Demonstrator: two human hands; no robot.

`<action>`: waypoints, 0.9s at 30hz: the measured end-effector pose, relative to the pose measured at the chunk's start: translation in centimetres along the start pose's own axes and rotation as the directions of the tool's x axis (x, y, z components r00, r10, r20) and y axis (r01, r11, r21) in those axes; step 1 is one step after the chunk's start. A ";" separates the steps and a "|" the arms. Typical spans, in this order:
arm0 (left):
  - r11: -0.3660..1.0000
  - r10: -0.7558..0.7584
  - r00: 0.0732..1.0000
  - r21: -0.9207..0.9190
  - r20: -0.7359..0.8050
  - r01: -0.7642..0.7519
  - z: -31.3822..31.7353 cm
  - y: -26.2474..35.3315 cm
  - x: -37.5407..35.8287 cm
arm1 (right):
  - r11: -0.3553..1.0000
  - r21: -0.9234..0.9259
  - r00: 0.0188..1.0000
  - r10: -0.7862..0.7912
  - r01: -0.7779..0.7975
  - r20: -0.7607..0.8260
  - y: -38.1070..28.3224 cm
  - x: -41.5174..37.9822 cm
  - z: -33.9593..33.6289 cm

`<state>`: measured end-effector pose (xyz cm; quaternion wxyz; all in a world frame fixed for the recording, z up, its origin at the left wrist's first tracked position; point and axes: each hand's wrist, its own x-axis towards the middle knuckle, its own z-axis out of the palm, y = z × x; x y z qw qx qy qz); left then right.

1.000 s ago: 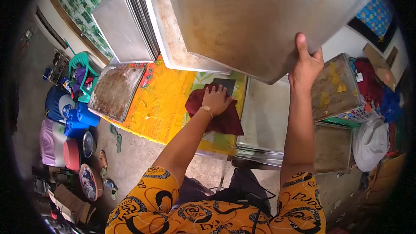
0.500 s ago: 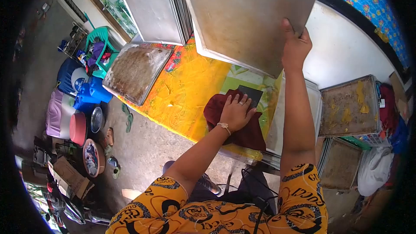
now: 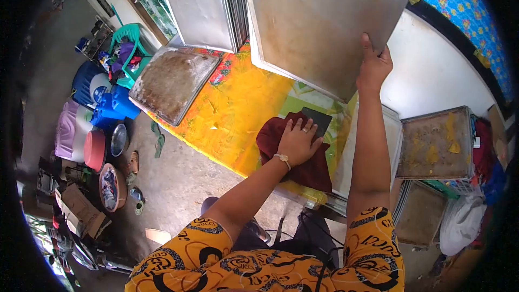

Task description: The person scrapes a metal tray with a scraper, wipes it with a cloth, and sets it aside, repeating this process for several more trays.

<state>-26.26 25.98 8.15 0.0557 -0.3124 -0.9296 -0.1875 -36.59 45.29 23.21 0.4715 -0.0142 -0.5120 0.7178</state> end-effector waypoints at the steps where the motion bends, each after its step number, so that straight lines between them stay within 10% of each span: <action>1: 1.000 0.003 1.000 0.001 -0.002 -0.003 0.0 0.0 -0.1 | 0.999 -0.030 1.000 -0.019 0.019 -0.003 0.7 -0.1 0.4; 7: 1.000 0.005 1.000 0.004 -0.001 -0.005 0.2 0.0 0.0 | 0.879 -0.476 0.991 -0.083 0.023 -0.105 3.6 0.4 2.7; 10: 1.000 0.001 1.000 -0.015 0.010 -0.001 0.0 0.1 0.0 | 0.592 -0.780 0.923 -0.381 0.202 -0.050 5.7 0.6 2.2; 17: 1.000 0.010 1.000 -0.011 0.017 -0.010 -0.4 0.2 -0.1 | 0.436 -0.875 0.967 -0.228 0.208 0.116 9.2 -4.3 -1.2; 27: 0.994 0.008 1.000 -0.105 0.022 -0.005 -1.2 0.2 0.0 | 0.630 -0.776 1.000 0.014 0.003 0.015 10.9 -8.0 -2.6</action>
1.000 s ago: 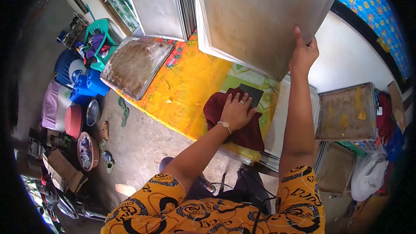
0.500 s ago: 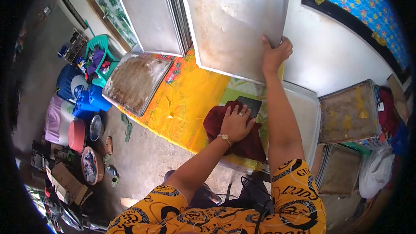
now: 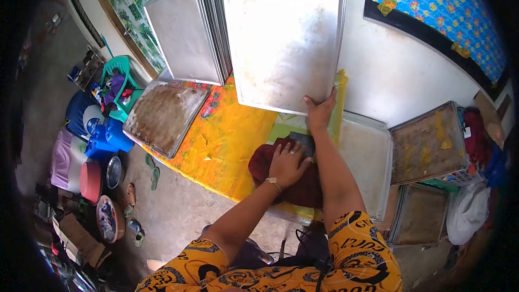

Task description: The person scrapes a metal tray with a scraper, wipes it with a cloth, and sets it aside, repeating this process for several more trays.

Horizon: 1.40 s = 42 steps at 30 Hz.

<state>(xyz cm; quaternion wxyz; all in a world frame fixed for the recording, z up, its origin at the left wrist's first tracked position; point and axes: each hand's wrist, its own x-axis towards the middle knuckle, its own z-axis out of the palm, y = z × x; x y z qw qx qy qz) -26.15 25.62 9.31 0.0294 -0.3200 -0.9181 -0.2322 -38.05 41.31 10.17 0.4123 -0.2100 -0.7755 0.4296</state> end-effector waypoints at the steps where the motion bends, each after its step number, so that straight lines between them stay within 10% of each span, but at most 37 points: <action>1: 0.973 0.010 0.995 -0.230 -0.102 -0.034 0.4 -0.7 0.4 | 0.999 -0.014 0.999 -0.045 0.045 0.001 0.8 0.1 0.1; 3: 0.765 -0.034 0.955 -0.622 -0.295 -0.165 0.7 -2.7 1.3 | 0.998 0.034 0.997 -0.055 0.053 0.062 1.9 0.7 -0.5; 4: 0.763 -0.177 0.964 -0.647 -0.199 0.006 0.2 -4.0 1.9 | 0.996 0.092 0.992 -0.020 0.008 0.124 2.2 0.8 -1.0; 6: 0.871 -0.154 0.895 -0.486 -0.419 -0.078 -1.3 -8.4 4.7 | 0.979 0.187 0.973 0.041 -0.085 0.229 2.9 0.6 -1.8; 10: 0.808 -0.585 0.777 -0.085 -0.234 0.583 -6.5 -12.3 10.8 | 0.976 0.116 0.939 0.142 -0.186 0.314 2.2 -0.1 -2.5; 13: 0.768 -0.633 0.760 0.008 -0.145 0.641 -6.9 -14.2 14.3 | 0.987 0.089 0.950 0.102 -0.134 0.296 2.2 0.5 -1.5; 26: 0.901 -0.388 0.869 -0.323 -0.305 0.289 -4.9 -18.7 16.6 | 0.957 0.267 0.950 0.026 -0.113 0.312 3.4 1.4 0.0; 29: 0.661 -0.472 0.763 -0.750 -0.441 -0.024 -4.0 -21.0 16.9 | 0.958 0.269 0.958 0.022 -0.102 0.285 3.2 1.3 -0.2; 42: 0.838 -0.524 0.785 -0.366 -0.329 0.406 -4.5 -21.5 16.2 | 0.980 0.137 0.932 0.088 -0.144 0.352 3.2 1.9 -0.4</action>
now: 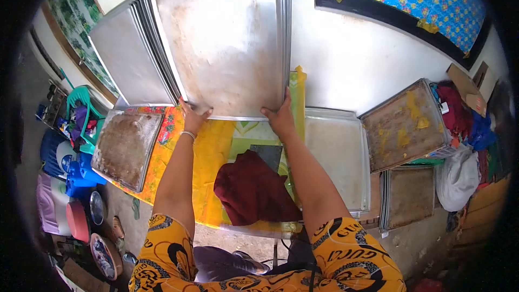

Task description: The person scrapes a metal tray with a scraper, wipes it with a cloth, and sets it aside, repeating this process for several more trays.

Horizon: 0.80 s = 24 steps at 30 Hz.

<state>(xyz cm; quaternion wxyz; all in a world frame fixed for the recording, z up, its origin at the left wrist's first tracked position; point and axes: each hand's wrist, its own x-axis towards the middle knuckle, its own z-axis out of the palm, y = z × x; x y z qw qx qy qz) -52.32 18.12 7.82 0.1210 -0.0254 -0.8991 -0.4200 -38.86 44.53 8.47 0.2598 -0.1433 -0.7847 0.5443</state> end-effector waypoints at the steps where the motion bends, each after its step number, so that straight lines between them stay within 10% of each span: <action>1: 0.999 -0.022 0.999 0.047 0.035 0.021 -0.9 1.2 -1.0 | 1.000 -0.007 1.000 -0.021 0.021 0.001 -0.1 0.0 -0.1; 3: 0.986 -0.078 0.993 0.157 0.093 0.062 -2.8 2.9 -3.7 | 0.998 -0.008 0.998 -0.058 0.058 0.008 -0.1 -0.5 -0.4; 7: 0.938 0.344 0.938 -0.056 0.036 -0.342 -8.2 1.6 -11.4 | 0.981 -0.185 0.998 -0.063 0.064 0.006 0.5 -2.9 -3.0; 8: 0.965 0.208 0.978 -0.170 0.034 -0.199 -11.3 3.7 -15.0 | 0.980 -0.197 0.999 -0.031 0.033 0.017 0.2 -4.2 -4.7; 11: 0.975 0.029 0.997 -0.219 -0.071 -0.044 -16.8 0.8 -24.3 | 0.938 0.340 0.990 0.103 -0.064 -0.099 5.0 -9.2 -10.5; 13: 0.969 -0.032 0.981 -0.245 -0.191 -0.016 -19.8 -2.5 -30.6 | 0.920 -0.204 0.921 0.272 -0.334 -0.280 3.0 -14.4 -16.3; 15: 0.981 -0.189 0.982 -0.030 0.002 0.189 -23.3 -7.3 -36.6 | 0.693 -0.619 0.929 0.251 -0.370 -0.273 7.1 -19.7 -22.5; 18: 0.816 0.026 0.989 0.569 0.146 -0.105 -25.1 -9.0 -45.4 | 0.483 -0.805 0.923 0.330 -0.344 -0.197 12.7 -28.9 -29.5; 19: 0.852 -0.299 0.901 0.512 0.315 0.103 -25.6 -8.8 -48.2 | 0.455 -0.820 0.915 0.355 -0.346 -0.189 16.0 -31.6 -31.4; 22: 0.826 -0.454 0.743 0.546 0.492 0.143 -24.1 -6.8 -56.4 | 0.540 -0.677 0.841 0.488 -0.500 -0.232 21.7 -36.8 -34.5; 24: 0.927 -0.211 0.838 0.376 0.504 0.007 -24.0 -9.5 -58.2 | 0.611 -0.458 0.746 0.632 -0.646 -0.209 24.0 -38.4 -34.7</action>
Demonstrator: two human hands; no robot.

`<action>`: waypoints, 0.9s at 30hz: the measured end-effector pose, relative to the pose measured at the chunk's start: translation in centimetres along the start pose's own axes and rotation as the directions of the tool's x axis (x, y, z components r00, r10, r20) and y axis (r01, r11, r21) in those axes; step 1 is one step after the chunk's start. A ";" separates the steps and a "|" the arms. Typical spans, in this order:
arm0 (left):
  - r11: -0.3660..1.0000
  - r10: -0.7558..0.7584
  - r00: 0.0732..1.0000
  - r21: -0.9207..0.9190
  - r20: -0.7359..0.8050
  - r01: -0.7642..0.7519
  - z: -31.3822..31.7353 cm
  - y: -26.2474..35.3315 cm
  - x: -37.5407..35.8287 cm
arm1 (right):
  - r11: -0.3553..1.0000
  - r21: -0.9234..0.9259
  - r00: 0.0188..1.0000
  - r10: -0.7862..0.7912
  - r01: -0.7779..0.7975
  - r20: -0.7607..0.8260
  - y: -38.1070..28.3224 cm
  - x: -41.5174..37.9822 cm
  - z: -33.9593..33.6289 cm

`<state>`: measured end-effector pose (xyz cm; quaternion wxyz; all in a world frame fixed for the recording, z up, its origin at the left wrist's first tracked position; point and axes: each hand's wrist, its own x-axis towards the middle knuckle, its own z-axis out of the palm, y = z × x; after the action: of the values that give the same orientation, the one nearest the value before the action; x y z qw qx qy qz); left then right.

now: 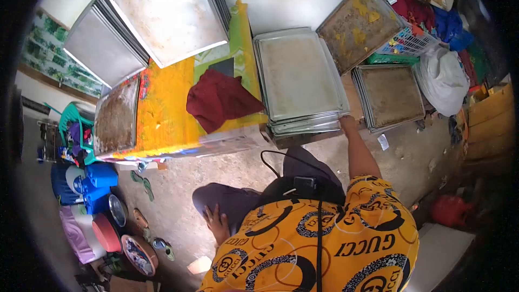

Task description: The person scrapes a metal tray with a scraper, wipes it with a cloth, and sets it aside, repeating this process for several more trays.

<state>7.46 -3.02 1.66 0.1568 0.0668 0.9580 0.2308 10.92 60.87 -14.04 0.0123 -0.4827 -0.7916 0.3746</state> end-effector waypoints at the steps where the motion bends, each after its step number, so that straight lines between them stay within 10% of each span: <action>1: 0.994 0.107 0.992 -0.031 -0.071 -0.109 0.7 -1.7 -0.3 | 0.990 0.125 0.997 0.071 -0.066 -0.033 0.4 -0.2 0.7; 3: 0.916 0.019 0.979 -0.390 -0.201 -0.098 2.7 -6.3 0.1 | 0.921 0.351 0.978 0.201 -0.171 -0.051 0.4 -0.8 2.5; 5: 0.991 -0.130 0.990 -0.027 -0.055 0.128 4.2 -12.0 -0.8 | 0.999 0.002 0.997 -0.051 0.051 0.054 3.6 1.4 4.0; 6: 0.745 -0.645 0.739 0.370 0.193 0.554 4.9 -13.9 0.1 | 0.981 -0.060 0.972 -0.173 0.184 0.157 2.9 0.8 4.5; 7: 0.609 -0.777 0.629 0.284 0.027 0.740 3.9 -11.8 -1.4 | 0.990 0.058 0.982 -0.137 0.131 0.127 1.3 0.2 4.4; 10: 0.699 -0.684 0.716 -0.412 -0.144 0.585 2.9 -8.9 -2.1 | 0.874 0.483 0.994 -0.087 0.047 0.061 -3.1 -1.1 2.7; 11: 0.691 -0.560 0.818 -0.620 -0.134 0.372 3.0 -7.0 -2.3 | 0.958 0.256 0.987 -0.147 0.128 0.058 -5.3 -1.2 1.1; 14: 0.930 -0.269 0.944 -0.305 -0.192 0.204 2.2 2.5 -2.2 | 0.854 0.134 0.864 -0.500 0.502 -0.051 -13.1 -2.6 -0.9; 17: 0.923 -0.385 0.919 0.045 0.081 0.383 -2.1 8.4 -1.8 | 0.632 0.006 0.630 -0.770 0.775 -0.101 -23.1 -6.9 -1.6; 24: 0.996 -0.006 0.999 -0.092 -0.038 0.002 0.7 -1.8 3.8 | 0.313 -0.010 0.312 -0.944 0.950 0.108 -39.7 -17.3 3.9; 27: 0.816 -0.520 0.854 -0.287 0.013 0.502 -1.0 -3.4 6.5 | 0.387 -0.117 0.404 -0.888 0.915 0.220 -42.9 -19.2 6.7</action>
<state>0.77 -5.12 -0.82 0.1892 -0.2232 0.9027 0.3155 -13.81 31.27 13.65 0.1125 0.0501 -0.9613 0.2466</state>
